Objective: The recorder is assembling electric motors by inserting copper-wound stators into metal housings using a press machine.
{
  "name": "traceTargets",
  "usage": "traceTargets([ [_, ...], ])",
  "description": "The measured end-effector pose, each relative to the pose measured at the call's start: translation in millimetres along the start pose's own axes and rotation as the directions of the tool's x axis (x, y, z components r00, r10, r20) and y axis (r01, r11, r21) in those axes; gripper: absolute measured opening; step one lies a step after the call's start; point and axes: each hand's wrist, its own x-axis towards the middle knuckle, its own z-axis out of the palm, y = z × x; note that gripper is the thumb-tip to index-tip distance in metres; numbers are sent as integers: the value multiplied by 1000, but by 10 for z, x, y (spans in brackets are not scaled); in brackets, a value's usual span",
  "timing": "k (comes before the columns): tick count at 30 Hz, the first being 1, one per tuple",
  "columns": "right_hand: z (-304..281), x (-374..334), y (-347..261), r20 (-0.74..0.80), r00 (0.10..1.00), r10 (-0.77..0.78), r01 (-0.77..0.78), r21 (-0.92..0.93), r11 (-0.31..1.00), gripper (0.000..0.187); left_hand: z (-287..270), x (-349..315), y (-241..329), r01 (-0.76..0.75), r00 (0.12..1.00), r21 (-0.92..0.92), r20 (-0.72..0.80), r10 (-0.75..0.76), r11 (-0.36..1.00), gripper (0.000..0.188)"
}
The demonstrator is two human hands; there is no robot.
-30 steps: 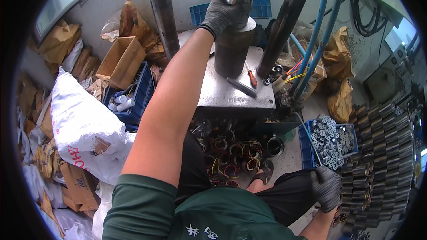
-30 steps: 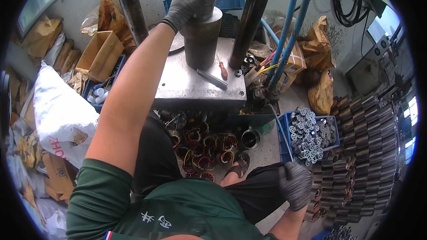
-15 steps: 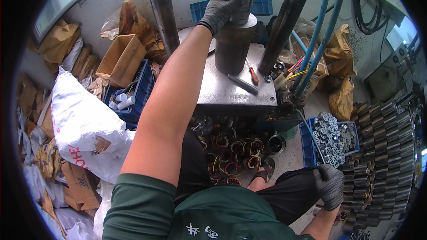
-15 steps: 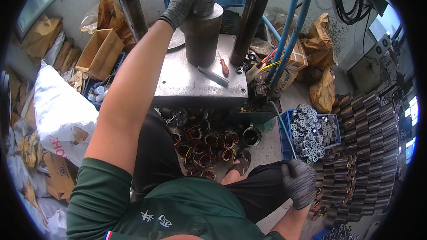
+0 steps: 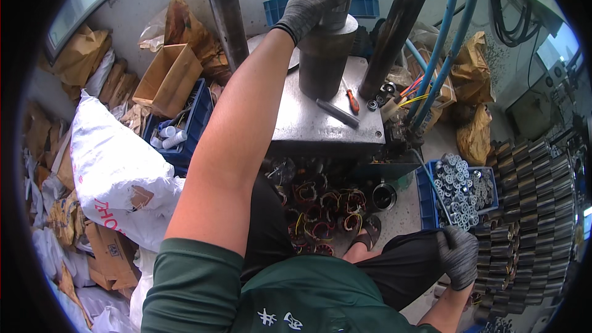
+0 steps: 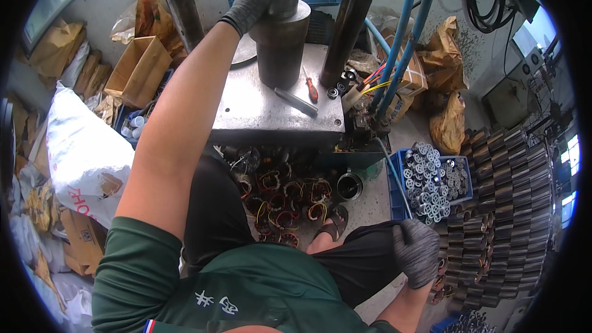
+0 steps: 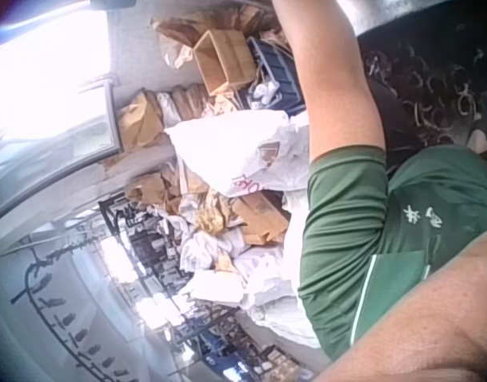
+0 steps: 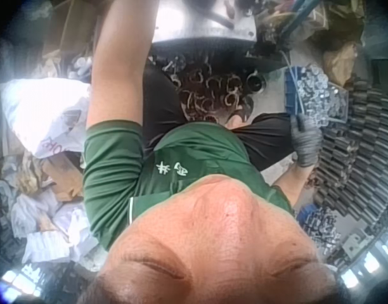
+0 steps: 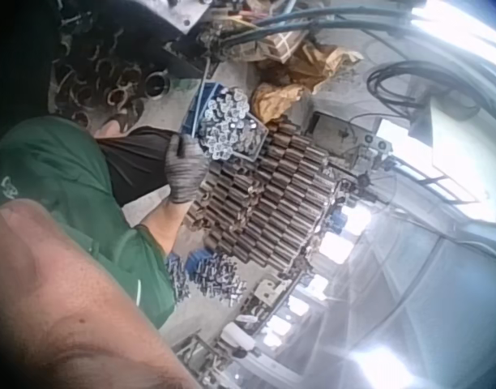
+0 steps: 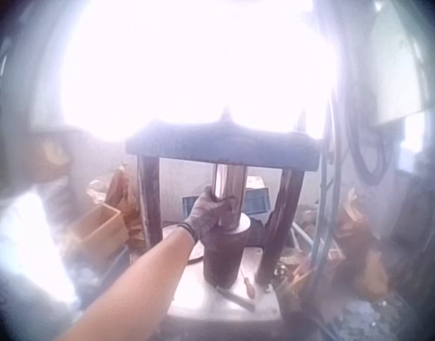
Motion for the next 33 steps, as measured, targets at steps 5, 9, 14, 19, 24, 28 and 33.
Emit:
traceTargets([
  [5, -55, 8, 52, 118, 993, -21, 26, -38, 999, 10, 5, -93, 126, 5, 1000, 43, 21, -6, 999, 95],
  [9, -101, 73, 59, 149, 983, -105, 103, 22, 994, 14, -12, -34, 43, 21, 1000, 37, 11, -21, 999, 93],
  [14, -230, 194, 86, 181, 983, -12, -8, 106, 994, 28, -23, 7, 2, 47, 996, 90, 74, -54, 995, 86],
  [19, -267, 262, 126, 105, 992, -63, 45, 170, 984, 28, -16, 81, -137, 7, 999, 11, 49, -8, 1000, 82],
  [24, -252, 192, 187, 298, 951, -86, 62, 90, 994, 25, 31, 27, -77, 30, 996, -14, 86, -29, 999, 80],
  [28, -258, 208, 235, 317, 943, -99, 74, 90, 993, 25, -10, -21, 23, -13, 997, -24, 77, 15, 1000, 76],
  [33, -246, 214, 144, 209, 976, -59, 29, 142, 989, 26, -13, -19, -25, -22, 998, 51, 53, 19, 998, 74],
])
